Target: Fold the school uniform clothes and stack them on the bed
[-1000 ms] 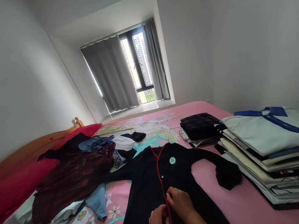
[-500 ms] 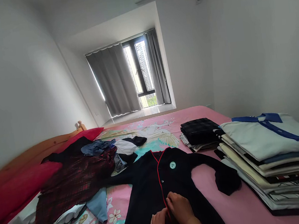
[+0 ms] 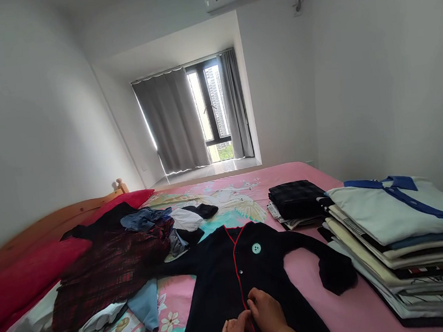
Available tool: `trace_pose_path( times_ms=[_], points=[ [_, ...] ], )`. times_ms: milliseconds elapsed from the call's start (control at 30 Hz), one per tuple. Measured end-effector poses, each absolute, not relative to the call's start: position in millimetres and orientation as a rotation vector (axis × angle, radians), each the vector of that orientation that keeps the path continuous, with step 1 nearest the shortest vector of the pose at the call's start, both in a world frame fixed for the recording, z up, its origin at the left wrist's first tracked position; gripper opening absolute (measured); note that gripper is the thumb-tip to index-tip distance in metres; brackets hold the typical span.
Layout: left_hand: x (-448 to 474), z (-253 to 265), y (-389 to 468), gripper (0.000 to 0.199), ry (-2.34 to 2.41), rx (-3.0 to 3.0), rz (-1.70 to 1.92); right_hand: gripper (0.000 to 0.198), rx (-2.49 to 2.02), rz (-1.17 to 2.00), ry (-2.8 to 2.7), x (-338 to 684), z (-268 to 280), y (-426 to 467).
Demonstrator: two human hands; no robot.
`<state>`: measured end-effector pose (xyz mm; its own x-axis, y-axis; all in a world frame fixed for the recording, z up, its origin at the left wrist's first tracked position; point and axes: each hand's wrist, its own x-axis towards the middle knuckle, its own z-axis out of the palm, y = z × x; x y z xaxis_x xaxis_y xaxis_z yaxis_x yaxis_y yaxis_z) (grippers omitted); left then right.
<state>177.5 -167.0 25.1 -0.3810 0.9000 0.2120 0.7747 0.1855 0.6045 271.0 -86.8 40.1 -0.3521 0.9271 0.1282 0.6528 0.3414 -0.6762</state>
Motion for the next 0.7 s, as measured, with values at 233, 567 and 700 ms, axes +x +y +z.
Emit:
trace_pose_path(
  times_ms=[233, 567, 700],
  points=[
    [163.2, 17.5, -171.6, 0.052, 2.033, 1.630, 1.131, 0.019, -1.265, 0.772, -2.060, 280.6, 47.7, -121.9],
    [150.6, 5.2, -171.9, 0.043, 1.906, 1.623, 1.238, 0.021, -1.431, 0.491, -2.318, 280.7, 35.5, -141.5],
    [148.2, 5.8, -173.6, 0.039, 1.861, 1.602, 1.279, 0.033, -1.549, 0.442, -2.384, 276.1, 40.5, -141.2]
  ],
)
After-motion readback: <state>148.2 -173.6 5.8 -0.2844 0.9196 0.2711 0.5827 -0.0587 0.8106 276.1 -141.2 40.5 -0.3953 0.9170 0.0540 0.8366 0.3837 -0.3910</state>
